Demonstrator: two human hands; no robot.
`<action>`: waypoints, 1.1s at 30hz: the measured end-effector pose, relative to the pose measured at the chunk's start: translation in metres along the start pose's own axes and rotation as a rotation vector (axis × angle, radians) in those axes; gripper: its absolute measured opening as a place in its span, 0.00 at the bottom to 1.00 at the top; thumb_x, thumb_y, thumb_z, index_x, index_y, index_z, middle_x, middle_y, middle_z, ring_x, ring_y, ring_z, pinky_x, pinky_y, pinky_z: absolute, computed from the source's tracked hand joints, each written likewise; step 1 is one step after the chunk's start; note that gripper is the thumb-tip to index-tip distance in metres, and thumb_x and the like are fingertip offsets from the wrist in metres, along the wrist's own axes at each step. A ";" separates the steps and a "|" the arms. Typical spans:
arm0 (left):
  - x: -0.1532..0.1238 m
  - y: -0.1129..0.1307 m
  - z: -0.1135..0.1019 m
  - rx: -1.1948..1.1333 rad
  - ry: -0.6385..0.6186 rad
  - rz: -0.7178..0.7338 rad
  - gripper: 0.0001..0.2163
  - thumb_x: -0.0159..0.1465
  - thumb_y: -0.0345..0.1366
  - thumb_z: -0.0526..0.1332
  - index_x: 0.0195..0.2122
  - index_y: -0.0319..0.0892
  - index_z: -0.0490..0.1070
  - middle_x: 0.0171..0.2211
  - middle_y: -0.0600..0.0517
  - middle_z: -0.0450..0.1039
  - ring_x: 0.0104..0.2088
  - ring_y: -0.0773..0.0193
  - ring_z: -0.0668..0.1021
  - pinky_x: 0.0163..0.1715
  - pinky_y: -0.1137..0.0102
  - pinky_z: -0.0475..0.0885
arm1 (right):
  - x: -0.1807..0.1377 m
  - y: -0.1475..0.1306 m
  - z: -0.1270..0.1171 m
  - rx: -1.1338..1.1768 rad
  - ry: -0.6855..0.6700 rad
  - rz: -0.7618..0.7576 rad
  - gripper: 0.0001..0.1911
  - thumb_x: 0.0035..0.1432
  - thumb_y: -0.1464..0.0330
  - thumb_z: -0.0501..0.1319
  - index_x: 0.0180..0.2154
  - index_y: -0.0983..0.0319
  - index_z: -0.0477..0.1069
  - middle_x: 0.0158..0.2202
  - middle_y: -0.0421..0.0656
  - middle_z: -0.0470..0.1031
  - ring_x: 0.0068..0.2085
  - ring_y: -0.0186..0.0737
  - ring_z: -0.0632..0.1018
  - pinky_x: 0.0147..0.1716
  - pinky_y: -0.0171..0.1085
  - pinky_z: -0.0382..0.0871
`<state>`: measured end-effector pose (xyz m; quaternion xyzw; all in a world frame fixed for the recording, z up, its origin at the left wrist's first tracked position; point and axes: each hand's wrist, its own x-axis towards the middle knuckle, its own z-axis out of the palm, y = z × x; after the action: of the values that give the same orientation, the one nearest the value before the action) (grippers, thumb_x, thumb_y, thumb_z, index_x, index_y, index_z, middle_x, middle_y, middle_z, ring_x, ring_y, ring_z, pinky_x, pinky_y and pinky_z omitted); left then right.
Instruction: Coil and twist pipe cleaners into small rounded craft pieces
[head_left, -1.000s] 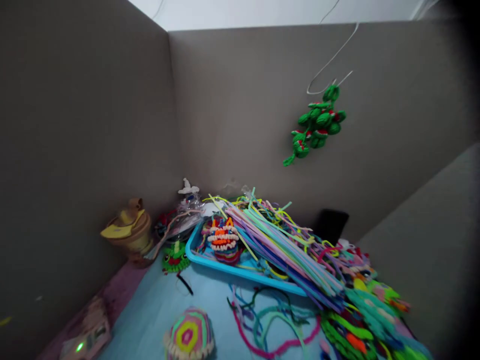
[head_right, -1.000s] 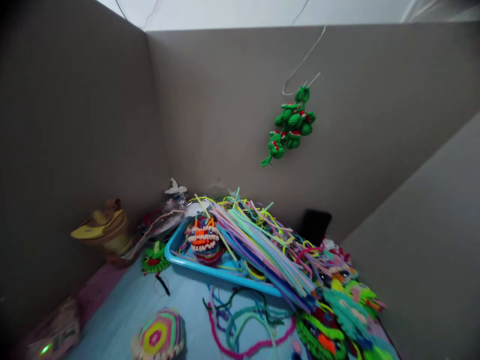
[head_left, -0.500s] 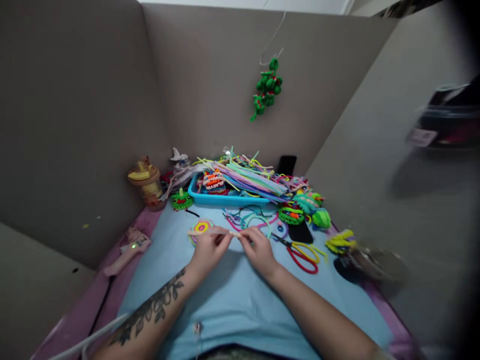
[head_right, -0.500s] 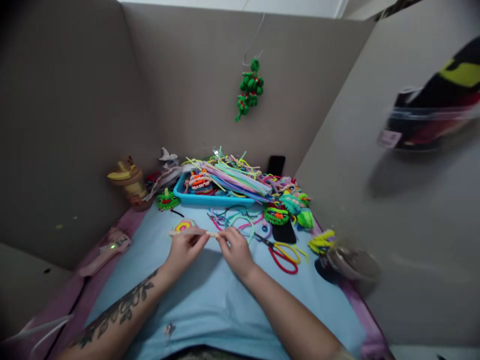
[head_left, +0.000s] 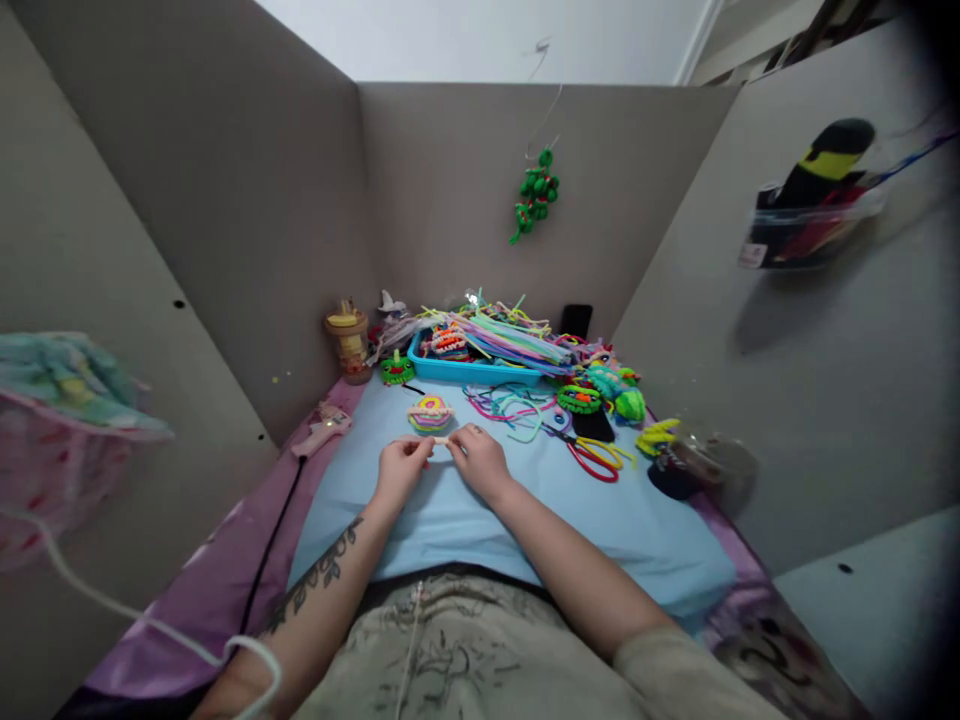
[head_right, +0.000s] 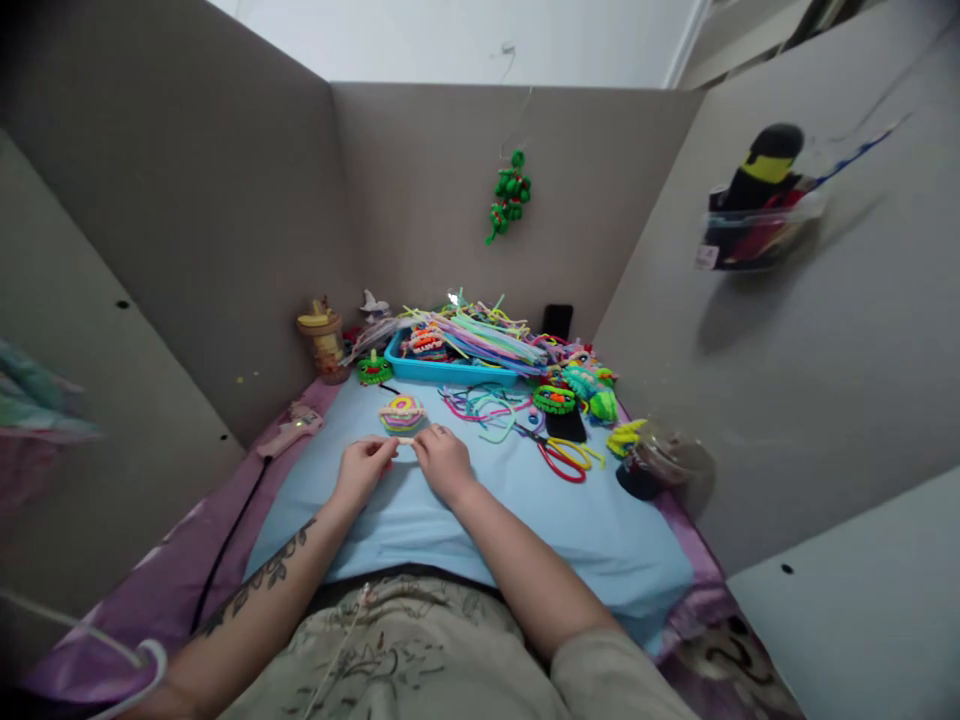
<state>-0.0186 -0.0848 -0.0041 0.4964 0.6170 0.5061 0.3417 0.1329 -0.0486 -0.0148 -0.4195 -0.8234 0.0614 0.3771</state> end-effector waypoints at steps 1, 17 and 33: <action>0.001 -0.003 0.001 -0.052 -0.005 -0.015 0.16 0.54 0.47 0.60 0.23 0.37 0.72 0.12 0.56 0.64 0.14 0.70 0.64 0.15 0.75 0.56 | -0.001 0.002 0.002 0.006 0.013 -0.007 0.05 0.59 0.69 0.57 0.31 0.60 0.70 0.32 0.42 0.71 0.36 0.39 0.71 0.35 0.34 0.62; 0.006 -0.016 0.006 -0.360 -0.064 -0.016 0.19 0.47 0.46 0.67 0.32 0.35 0.73 0.23 0.49 0.75 0.24 0.65 0.76 0.26 0.73 0.70 | -0.006 0.010 0.003 0.229 0.051 -0.039 0.08 0.61 0.70 0.54 0.34 0.61 0.72 0.31 0.42 0.72 0.35 0.38 0.71 0.37 0.35 0.64; 0.007 -0.016 0.007 -0.225 0.003 -0.022 0.19 0.51 0.50 0.63 0.24 0.35 0.73 0.17 0.50 0.72 0.20 0.65 0.75 0.19 0.75 0.66 | -0.006 0.009 0.006 0.155 0.090 -0.075 0.04 0.58 0.70 0.58 0.33 0.60 0.72 0.31 0.42 0.73 0.35 0.38 0.73 0.36 0.35 0.66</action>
<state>-0.0181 -0.0762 -0.0207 0.4475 0.5621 0.5693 0.3997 0.1366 -0.0461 -0.0257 -0.3601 -0.8136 0.0920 0.4472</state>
